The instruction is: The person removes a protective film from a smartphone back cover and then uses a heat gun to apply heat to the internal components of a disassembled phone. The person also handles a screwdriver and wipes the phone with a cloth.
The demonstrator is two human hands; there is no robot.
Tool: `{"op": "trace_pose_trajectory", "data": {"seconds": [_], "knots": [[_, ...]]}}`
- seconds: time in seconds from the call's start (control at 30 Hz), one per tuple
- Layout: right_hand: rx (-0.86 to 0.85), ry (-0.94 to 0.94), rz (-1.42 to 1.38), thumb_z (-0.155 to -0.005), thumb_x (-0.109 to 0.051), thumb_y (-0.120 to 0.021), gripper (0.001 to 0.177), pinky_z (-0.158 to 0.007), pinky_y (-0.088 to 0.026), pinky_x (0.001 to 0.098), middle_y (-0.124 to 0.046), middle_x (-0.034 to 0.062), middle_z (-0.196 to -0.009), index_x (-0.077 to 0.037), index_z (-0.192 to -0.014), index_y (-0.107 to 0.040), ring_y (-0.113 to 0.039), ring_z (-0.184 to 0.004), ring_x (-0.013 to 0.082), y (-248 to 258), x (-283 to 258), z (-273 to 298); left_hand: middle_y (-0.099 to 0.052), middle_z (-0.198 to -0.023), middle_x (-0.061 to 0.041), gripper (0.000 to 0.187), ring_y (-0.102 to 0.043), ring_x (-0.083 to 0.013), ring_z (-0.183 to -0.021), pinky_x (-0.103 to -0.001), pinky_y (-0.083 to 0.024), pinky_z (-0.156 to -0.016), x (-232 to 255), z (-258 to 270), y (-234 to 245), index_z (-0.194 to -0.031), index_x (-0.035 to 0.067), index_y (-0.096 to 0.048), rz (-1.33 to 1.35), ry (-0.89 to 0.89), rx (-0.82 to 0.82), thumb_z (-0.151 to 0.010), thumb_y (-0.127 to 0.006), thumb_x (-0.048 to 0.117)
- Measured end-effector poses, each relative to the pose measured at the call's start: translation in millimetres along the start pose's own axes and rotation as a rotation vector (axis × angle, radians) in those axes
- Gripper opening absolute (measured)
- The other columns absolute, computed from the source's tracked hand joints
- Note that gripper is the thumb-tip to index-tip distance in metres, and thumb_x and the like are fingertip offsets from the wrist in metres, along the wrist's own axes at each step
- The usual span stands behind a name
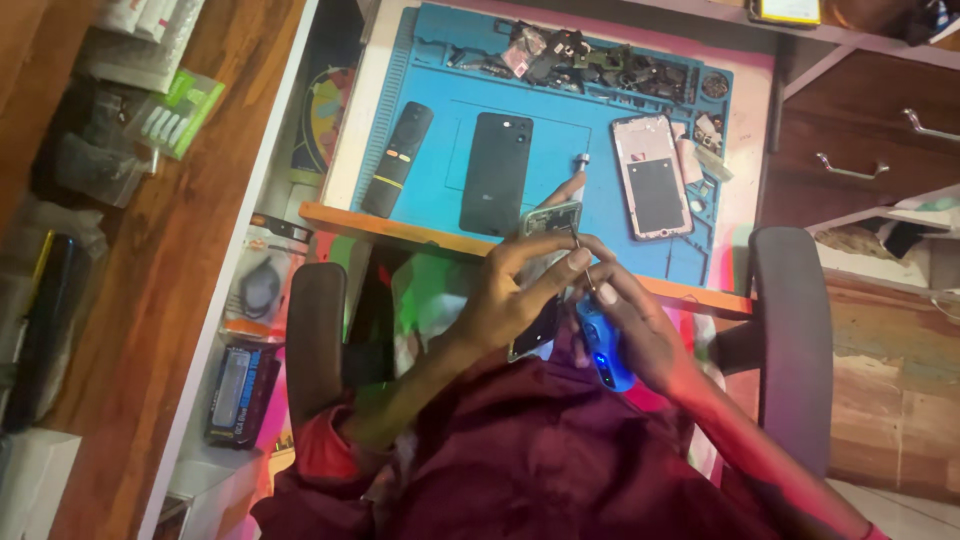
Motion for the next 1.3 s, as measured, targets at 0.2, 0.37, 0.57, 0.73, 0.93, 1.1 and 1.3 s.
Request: {"op": "trace_pose_trajectory", "data": {"seconds": [0.2,0.37,0.57,0.73,0.93,1.1,1.3], "knots": [[0.075,0.156,0.025,-0.111,-0.027,-0.039,0.035,-0.081,-0.053,0.0284,-0.061,0.0078,-0.089,-0.005,-0.136,-0.049,-0.062,-0.072,0.0139,-7,-10,4,-0.033,-0.169,-0.017,0.028,-0.063,-0.0182,-0.110,-0.032,-0.054,-0.095,20,2,-12,-0.117,-0.003,-0.066,0.093,0.007,-0.041,-0.110,-0.048,0.018],[0.200,0.266,0.268,-0.111,-0.023,-0.041,0.036,-0.065,-0.050,0.0286,-0.052,0.0037,-0.082,-0.004,-0.141,-0.050,-0.055,-0.074,0.0122,-18,-43,15,-0.027,-0.170,-0.019,0.024,-0.048,-0.0322,-0.151,-0.040,-0.050,-0.119,43,8,-16,-0.116,-0.005,-0.061,-0.082,-0.178,0.087,-0.112,-0.045,0.013],[0.370,0.419,0.770,-0.108,-0.016,-0.052,0.018,-0.063,-0.048,0.0350,-0.058,0.0120,-0.082,-0.002,-0.104,-0.063,-0.062,-0.070,0.0237,-23,-70,22,-0.030,-0.162,-0.020,0.023,-0.054,-0.0260,-0.133,-0.034,-0.054,-0.103,56,17,-36,-0.110,-0.005,-0.058,-0.246,-0.347,0.493,-0.117,-0.045,0.013],[0.407,0.552,0.921,-0.099,-0.008,-0.058,0.017,-0.065,-0.048,0.0415,-0.063,0.0166,-0.092,-0.001,-0.113,-0.066,-0.063,-0.079,0.0346,-33,-86,27,-0.028,-0.160,-0.023,0.019,-0.058,-0.0191,-0.103,-0.029,-0.056,-0.078,63,18,-40,-0.108,-0.006,-0.054,-0.146,-0.293,0.636,-0.112,-0.045,0.010],[0.449,0.650,0.964,-0.097,-0.005,-0.062,0.016,-0.069,-0.050,0.0414,-0.065,0.0146,-0.095,-0.001,-0.111,-0.067,-0.065,-0.081,0.0326,-39,-95,34,-0.027,-0.159,-0.020,0.015,-0.057,-0.0153,-0.092,-0.031,-0.056,-0.086,77,19,-47,-0.107,-0.006,-0.052,-0.218,-0.381,0.713,-0.116,-0.043,0.002],[0.507,0.690,0.968,-0.096,-0.003,-0.062,0.016,-0.070,-0.051,0.0398,-0.066,0.0148,-0.096,0.000,-0.111,-0.067,-0.066,-0.082,0.0314,-40,-101,42,-0.029,-0.153,-0.021,0.012,-0.055,-0.0264,-0.120,-0.033,-0.059,-0.085,84,16,-50,-0.111,-0.006,-0.050,-0.220,-0.435,0.752,-0.113,-0.043,0.003],[0.578,0.728,0.982,-0.097,-0.001,-0.062,0.014,-0.070,-0.052,0.0397,-0.066,0.0162,-0.096,0.001,-0.110,-0.066,-0.065,-0.080,0.0308,-43,-100,55,-0.039,-0.140,-0.018,0.016,-0.053,-0.0256,-0.125,-0.036,-0.057,-0.101,103,15,-39,-0.110,-0.002,-0.056,-0.247,-0.445,0.873,-0.115,-0.045,0.009]]}}
Point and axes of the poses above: each hand's wrist, its own z-axis away from the middle knuckle, its own y-axis out of the back of the hand, x = y × z, the point moved 7 cm from there along -z, towards the middle knuckle
